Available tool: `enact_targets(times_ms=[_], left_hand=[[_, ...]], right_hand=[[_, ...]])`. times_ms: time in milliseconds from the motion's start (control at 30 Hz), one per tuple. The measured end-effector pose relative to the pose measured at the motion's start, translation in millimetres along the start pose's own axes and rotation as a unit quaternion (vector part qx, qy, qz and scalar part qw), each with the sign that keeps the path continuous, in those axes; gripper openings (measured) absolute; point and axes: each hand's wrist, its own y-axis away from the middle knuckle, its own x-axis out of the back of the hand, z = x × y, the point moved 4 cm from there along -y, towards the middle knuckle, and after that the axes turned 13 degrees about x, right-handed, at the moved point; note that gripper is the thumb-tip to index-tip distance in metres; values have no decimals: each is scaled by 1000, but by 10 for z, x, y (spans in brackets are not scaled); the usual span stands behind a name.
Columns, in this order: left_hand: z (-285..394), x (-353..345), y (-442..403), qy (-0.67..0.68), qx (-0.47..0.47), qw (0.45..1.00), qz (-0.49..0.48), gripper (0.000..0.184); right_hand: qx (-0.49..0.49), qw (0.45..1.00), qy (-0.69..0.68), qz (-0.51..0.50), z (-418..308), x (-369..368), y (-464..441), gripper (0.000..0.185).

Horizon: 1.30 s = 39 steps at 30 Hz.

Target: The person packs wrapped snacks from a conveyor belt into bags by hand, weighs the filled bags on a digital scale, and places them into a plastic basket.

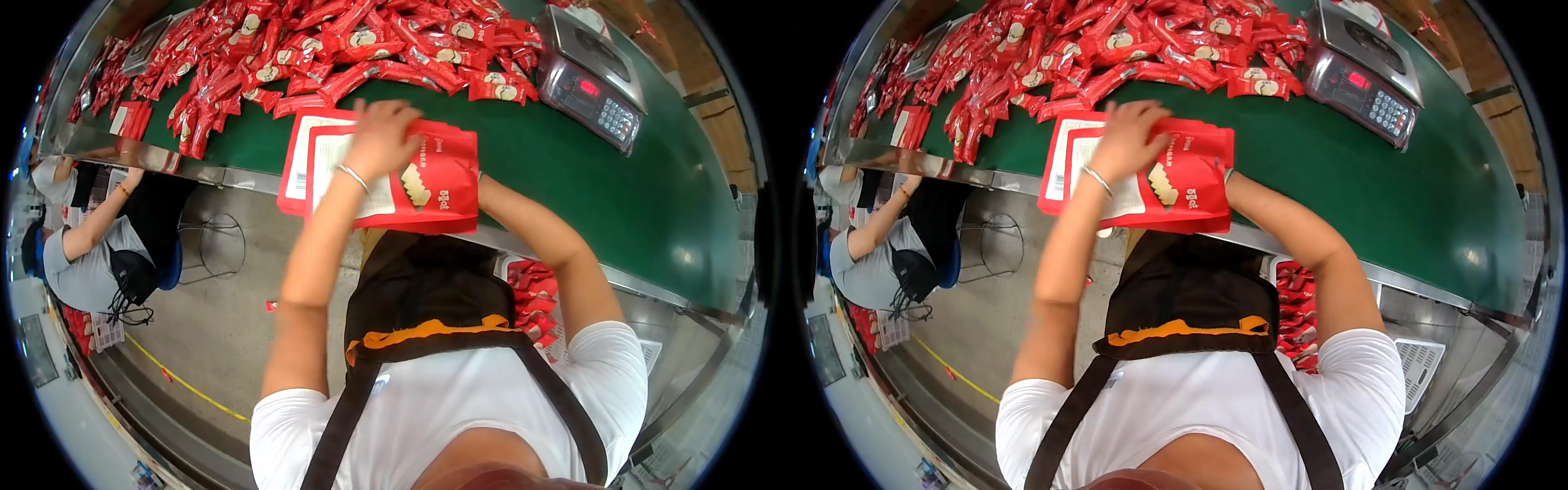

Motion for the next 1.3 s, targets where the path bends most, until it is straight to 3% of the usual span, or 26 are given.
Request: enact_targets(times_ms=[67,133,200,267,300,433,467,700,733,767,800,833,867,933,1000,1067,1133,1167,1300], left_hand=[[-441,-106,-181,-82,46,982,-161,20],[-719,-292,-302,-21,53,960,-273,16],[-733,-357,-267,-11,29,973,-228,12],[-671,-343,-182,-5,-22,996,-90,8],[-610,-278,-120,-28,17,996,-78,8],[-384,163,416,-71,102,990,69,43],[-229,207,548,-112,112,987,-4,55],[-165,-194,602,-186,100,977,-23,57],[-174,-199,602,-186,99,977,-21,57],[-190,-210,609,-183,108,976,-41,58],[-211,-216,599,-181,120,975,-58,59],[-211,-227,614,-171,126,975,-64,59],[-210,-239,613,-171,127,975,-64,59],[-194,-210,610,-160,109,980,-44,59],[-182,-214,630,-161,105,980,-47,59],[-223,-211,613,-161,104,980,-48,59],[-217,-232,643,-146,104,982,-52,59],[-174,-205,632,-139,106,983,-49,58],[-197,-218,624,-147,108,982,-55,57]], right_hand=[[0,1000,-8,1,-36,-4,52,32],[3,1000,-16,5,-70,-30,78,31],[6,1000,-25,9,-136,-59,129,31],[7,999,-32,14,-179,-80,160,31],[8,999,-34,14,-185,-78,174,31],[12,999,-44,24,-219,-114,183,30],[17,998,-45,30,-232,-134,172,30],[38,996,-63,58,-447,107,413,29],[-24,993,74,-92,-284,306,487,21],[-88,981,169,-21,-15,609,624,13],[12,956,239,171,-115,1066,586,16],[-62,940,315,112,-162,1445,483,31],[-57,910,373,170,119,1617,565,46],[-52,906,407,107,722,1714,580,54],[-40,893,443,66,768,1865,445,53],[-57,886,449,98,748,1927,356,51],[-73,916,386,82,721,1941,285,52],[-99,908,408,10,821,1902,256,60],[-146,897,412,-63,903,1857,171,80]])
